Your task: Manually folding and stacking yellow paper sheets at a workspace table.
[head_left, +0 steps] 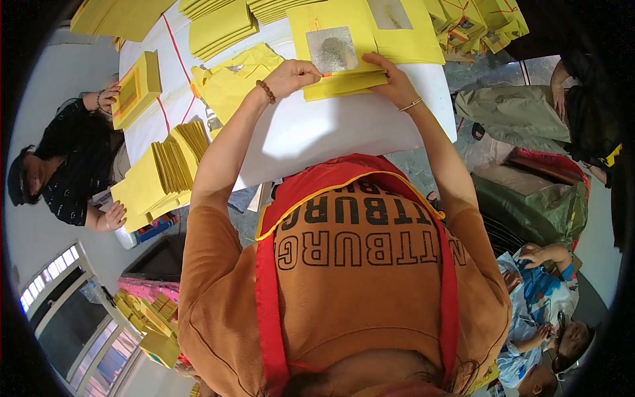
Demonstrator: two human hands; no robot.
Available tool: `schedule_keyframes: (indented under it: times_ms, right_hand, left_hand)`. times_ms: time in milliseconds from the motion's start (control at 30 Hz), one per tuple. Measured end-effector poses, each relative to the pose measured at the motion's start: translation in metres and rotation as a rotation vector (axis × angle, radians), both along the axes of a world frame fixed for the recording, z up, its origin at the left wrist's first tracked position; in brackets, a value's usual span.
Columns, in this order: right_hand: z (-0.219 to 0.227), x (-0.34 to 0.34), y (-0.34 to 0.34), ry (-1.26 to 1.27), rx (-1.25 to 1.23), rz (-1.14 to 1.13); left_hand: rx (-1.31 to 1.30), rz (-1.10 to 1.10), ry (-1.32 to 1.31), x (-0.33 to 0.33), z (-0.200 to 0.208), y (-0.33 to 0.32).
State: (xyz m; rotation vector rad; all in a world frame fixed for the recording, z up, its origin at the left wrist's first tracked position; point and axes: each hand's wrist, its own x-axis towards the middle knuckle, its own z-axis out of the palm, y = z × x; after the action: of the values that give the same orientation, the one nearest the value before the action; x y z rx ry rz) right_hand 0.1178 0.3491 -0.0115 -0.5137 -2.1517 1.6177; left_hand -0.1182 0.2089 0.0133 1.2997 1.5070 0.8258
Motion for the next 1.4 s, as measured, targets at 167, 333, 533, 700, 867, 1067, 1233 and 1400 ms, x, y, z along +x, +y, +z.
schedule_keyframes:
  times_ms: [167, 333, 533, 700, 867, 1067, 1233, 1400]
  right_hand:
    - [-0.003, 0.0, 0.002, -0.022, 0.048, -0.011]
    - [-0.004, -0.001, 0.001, 0.001, 0.016, -0.003]
    - [0.001, -0.001, -0.002, -0.009, -0.01, -0.012]
    - [0.0, -0.002, -0.002, -0.029, -0.053, -0.048]
    - [-0.002, -0.007, 0.002, 0.021, 0.07, -0.09]
    - [0.005, -0.011, 0.005, -0.161, -0.076, -0.153]
    - [0.015, -0.01, 0.008, -0.211, -0.018, -0.13]
    - [0.016, -0.011, 0.009, -0.21, -0.104, -0.109]
  left_hand:
    - [0.007, -0.023, 0.017, 0.002, 0.007, -0.002]
    - [0.066, -0.024, -0.005, 0.002, 0.003, -0.005]
    - [0.051, -0.012, 0.008, 0.006, 0.007, -0.007]
    - [0.071, -0.009, 0.284, 0.026, 0.026, -0.011]
    - [0.397, -0.075, 0.563, 0.032, 0.026, -0.01]
    - [0.517, -0.255, 0.803, 0.026, 0.011, -0.013]
    - [0.561, -0.248, 0.786, 0.028, 0.015, -0.016]
    - [0.501, -0.315, 0.746, 0.021, 0.016, -0.014]
